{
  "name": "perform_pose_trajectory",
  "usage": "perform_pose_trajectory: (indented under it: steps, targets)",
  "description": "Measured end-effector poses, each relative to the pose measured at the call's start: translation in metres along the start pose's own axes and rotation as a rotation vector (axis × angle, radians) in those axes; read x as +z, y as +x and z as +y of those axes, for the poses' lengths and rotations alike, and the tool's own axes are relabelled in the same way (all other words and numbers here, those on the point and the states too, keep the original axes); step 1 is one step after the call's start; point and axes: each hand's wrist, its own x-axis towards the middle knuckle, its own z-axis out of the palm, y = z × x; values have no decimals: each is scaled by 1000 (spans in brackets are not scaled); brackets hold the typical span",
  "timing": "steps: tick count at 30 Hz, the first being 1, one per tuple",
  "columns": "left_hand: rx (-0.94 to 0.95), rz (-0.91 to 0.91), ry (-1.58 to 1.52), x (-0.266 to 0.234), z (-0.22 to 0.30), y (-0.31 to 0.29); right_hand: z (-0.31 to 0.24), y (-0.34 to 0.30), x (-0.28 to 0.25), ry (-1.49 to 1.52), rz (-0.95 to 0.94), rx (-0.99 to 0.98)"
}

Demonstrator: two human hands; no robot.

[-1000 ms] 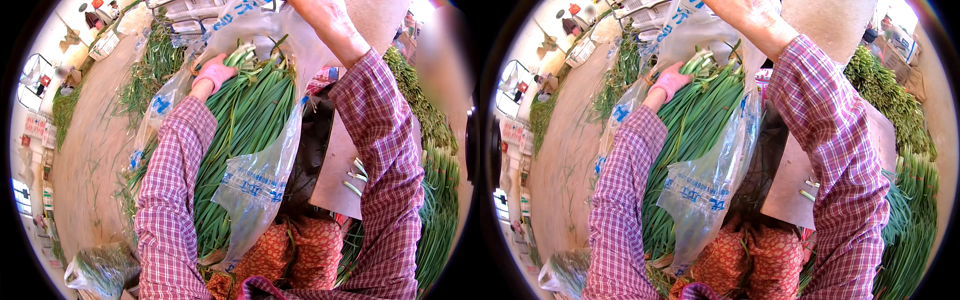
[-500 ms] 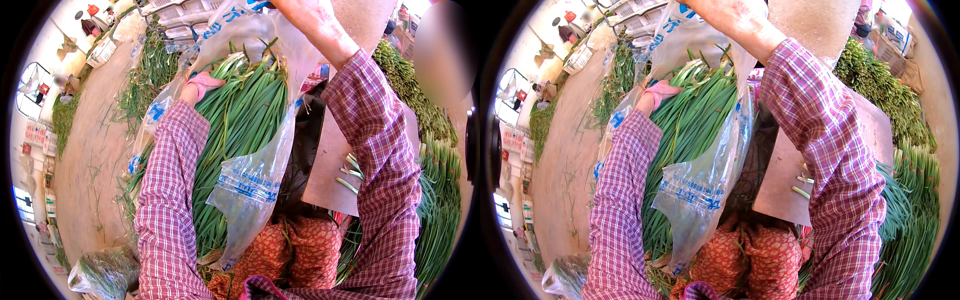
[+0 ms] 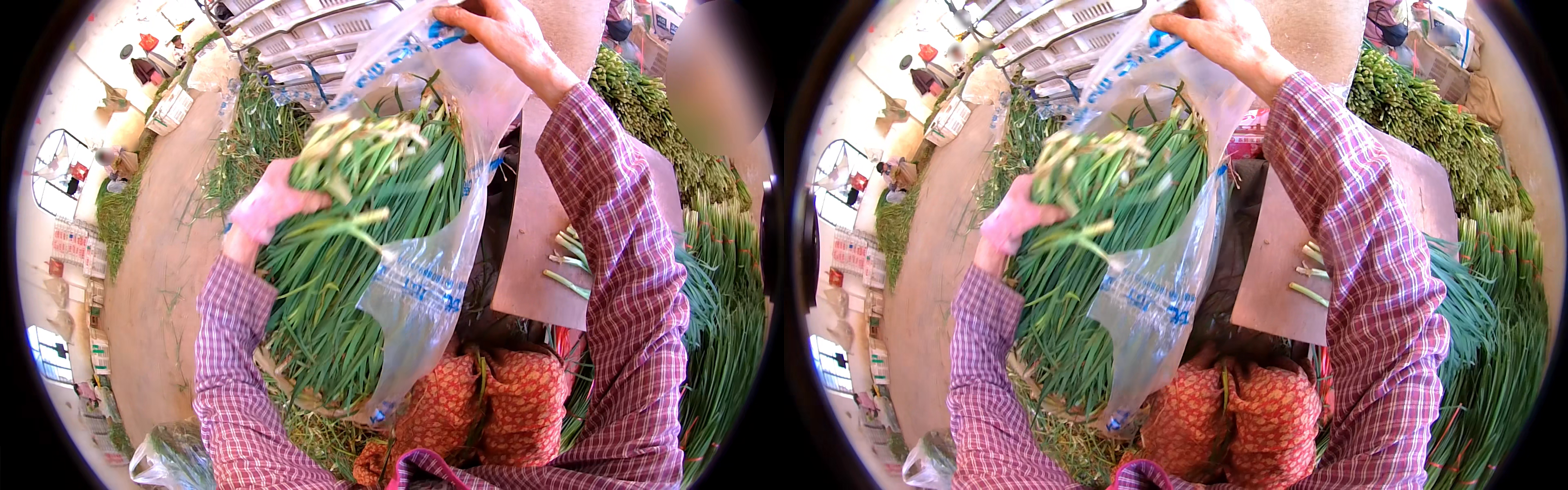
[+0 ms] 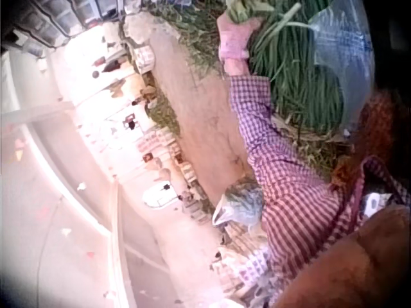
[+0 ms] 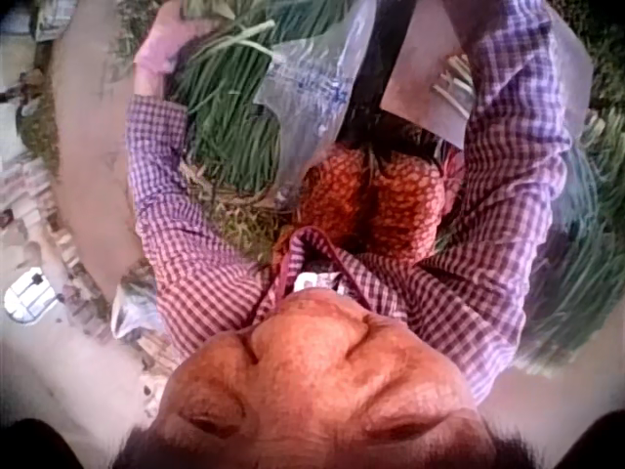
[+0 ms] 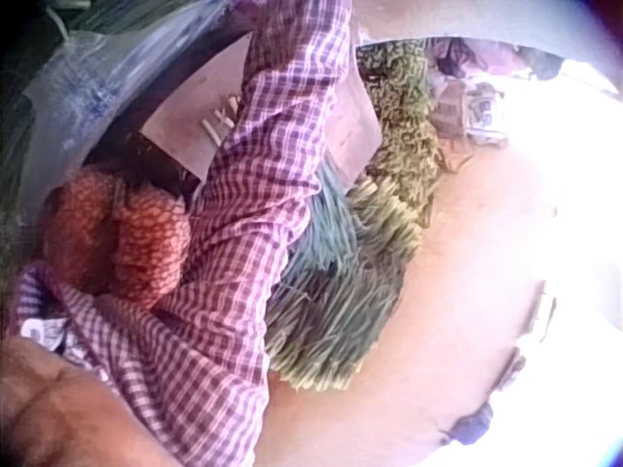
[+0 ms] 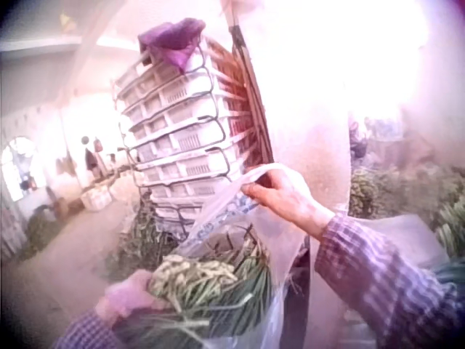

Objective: The person sorts green onions by hand, peeling away dry outer layers, removing loose leaves, and grouping them into bunches on a table.

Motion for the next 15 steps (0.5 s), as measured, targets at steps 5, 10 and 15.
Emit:
perform_pose_trajectory:
  steps: [5, 10, 15]
  targets:
    - [297, 252, 34, -16, 13, -60, 15, -24, -10, 56, -504, 153]
    - [359, 360, 41, 5, -11, -80, -30, -86, 0, -88, -595, -103]
    - [607, 347, 346, 51, -23, -76, -62, -104, -9, -175, -275, -306]
